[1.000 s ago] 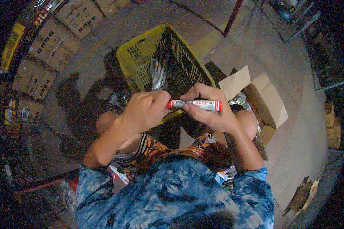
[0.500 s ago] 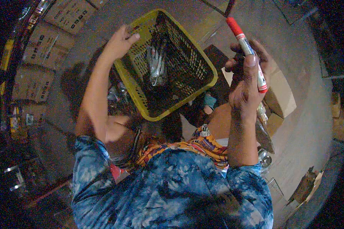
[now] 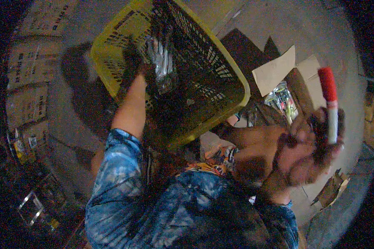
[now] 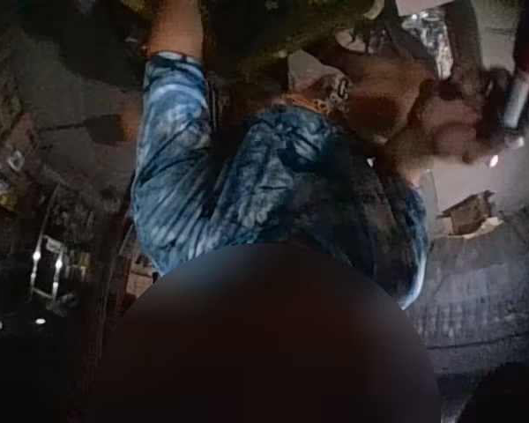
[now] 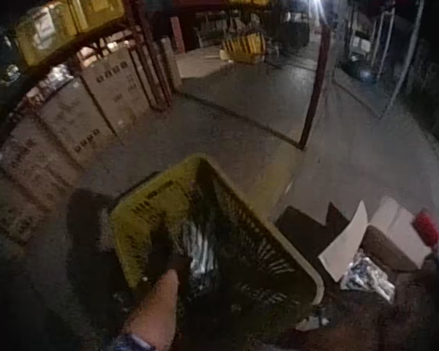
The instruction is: The person sits on the floor and sorts packaged kitchenware from a cardboard box into a yellow plastic basket. They use a red marker to label the basket and continue transferring items until the basket is full.
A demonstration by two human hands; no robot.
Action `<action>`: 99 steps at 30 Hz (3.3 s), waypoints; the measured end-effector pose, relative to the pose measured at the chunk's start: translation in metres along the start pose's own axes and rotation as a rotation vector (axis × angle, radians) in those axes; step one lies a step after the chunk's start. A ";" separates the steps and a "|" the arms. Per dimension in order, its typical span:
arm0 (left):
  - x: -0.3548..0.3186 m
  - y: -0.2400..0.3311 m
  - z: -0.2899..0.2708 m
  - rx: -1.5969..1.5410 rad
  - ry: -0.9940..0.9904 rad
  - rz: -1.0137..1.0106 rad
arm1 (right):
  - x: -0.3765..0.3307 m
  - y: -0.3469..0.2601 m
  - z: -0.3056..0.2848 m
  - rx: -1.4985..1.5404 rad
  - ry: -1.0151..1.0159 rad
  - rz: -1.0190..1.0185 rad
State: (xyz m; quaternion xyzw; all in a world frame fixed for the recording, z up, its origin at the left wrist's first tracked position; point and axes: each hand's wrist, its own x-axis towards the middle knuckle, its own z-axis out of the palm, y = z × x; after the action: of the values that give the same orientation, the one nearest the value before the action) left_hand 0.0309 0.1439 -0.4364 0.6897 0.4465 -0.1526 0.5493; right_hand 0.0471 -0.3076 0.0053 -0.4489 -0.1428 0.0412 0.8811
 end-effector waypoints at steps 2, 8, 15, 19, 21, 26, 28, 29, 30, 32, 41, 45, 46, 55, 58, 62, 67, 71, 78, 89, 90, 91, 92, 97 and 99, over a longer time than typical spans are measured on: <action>0.014 -0.023 0.007 0.017 0.122 0.075 | 0.003 -0.004 -0.005 0.044 -0.051 0.083; 0.034 -0.026 0.031 -0.011 0.101 0.041 | 0.007 -0.010 -0.019 -0.167 0.188 0.084; 0.008 0.000 0.058 0.279 0.158 0.016 | 0.016 -0.013 -0.039 -0.085 0.012 0.213; -0.026 0.029 0.070 0.462 0.273 -0.115 | 0.023 -0.010 -0.042 -0.044 -0.050 0.249; -0.037 0.039 0.076 0.558 0.392 -0.168 | 0.024 -0.008 -0.042 -0.050 -0.064 0.253; -0.027 0.022 0.071 0.473 0.317 0.113 | 0.018 -0.009 -0.039 -0.196 0.074 0.192; -0.014 0.007 0.070 0.489 0.288 0.221 | 0.015 -0.010 -0.039 -0.213 0.131 0.179; -0.009 0.000 0.070 0.497 0.259 0.211 | 0.014 -0.010 -0.039 -0.184 0.153 0.180; -0.006 -0.006 0.072 0.492 0.232 0.187 | 0.013 -0.010 -0.040 -0.209 0.146 0.172; -0.006 -0.011 0.076 0.470 0.178 0.127 | 0.015 -0.008 -0.038 -0.165 0.138 0.172; -0.056 0.070 0.165 0.266 0.138 -0.035 | 0.020 -0.002 -0.019 -0.173 0.147 0.205; -0.059 0.102 0.199 0.230 0.211 -0.053 | 0.021 -0.003 -0.024 -0.147 0.061 0.225; -0.060 0.106 0.203 0.228 0.228 -0.057 | 0.022 -0.003 -0.025 -0.168 0.117 0.200; -0.061 0.109 0.200 0.166 0.230 -0.035 | 0.012 0.008 -0.010 -0.475 0.625 0.004; -0.057 0.107 0.192 0.104 0.186 -0.008 | 0.008 0.006 -0.008 -0.425 0.544 0.017; -0.068 0.102 0.174 -0.019 0.137 0.056 | 0.007 0.003 -0.007 -0.308 0.354 0.109; -0.115 0.146 0.126 -0.184 0.108 0.260 | 0.001 0.007 0.003 -0.234 0.309 0.079; -0.173 0.214 0.073 -0.151 -0.130 0.525 | -0.004 0.004 0.011 -0.308 0.318 0.145; -0.364 0.186 0.068 0.757 -0.422 0.662 | -0.007 0.002 0.009 -0.300 0.257 0.098; -0.489 0.219 0.054 0.565 0.157 1.564 | -0.032 -0.001 0.030 -0.403 -0.074 0.236; -0.495 0.218 0.052 0.562 0.112 1.522 | -0.034 -0.009 0.031 -0.432 -0.145 0.214; -0.498 0.219 0.050 0.605 0.023 1.425 | -0.034 -0.019 0.031 -0.517 -0.118 0.170; -0.499 0.217 0.045 0.583 0.030 1.294 | -0.039 -0.024 0.031 -0.606 -0.090 0.174; -0.473 0.172 0.014 0.679 -0.116 0.949 | -0.024 -0.094 -0.008 -0.480 0.279 -0.186; -0.445 0.138 0.032 0.859 -0.013 0.980 | -0.035 -0.089 -0.016 -0.426 0.091 -0.240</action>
State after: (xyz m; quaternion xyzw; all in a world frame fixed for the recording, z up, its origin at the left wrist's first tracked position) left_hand -0.0993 -0.0838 -0.0500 0.9707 -0.0241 -0.0534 0.2332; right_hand 0.0131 -0.3799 0.0606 -0.6056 -0.1609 -0.1151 0.7708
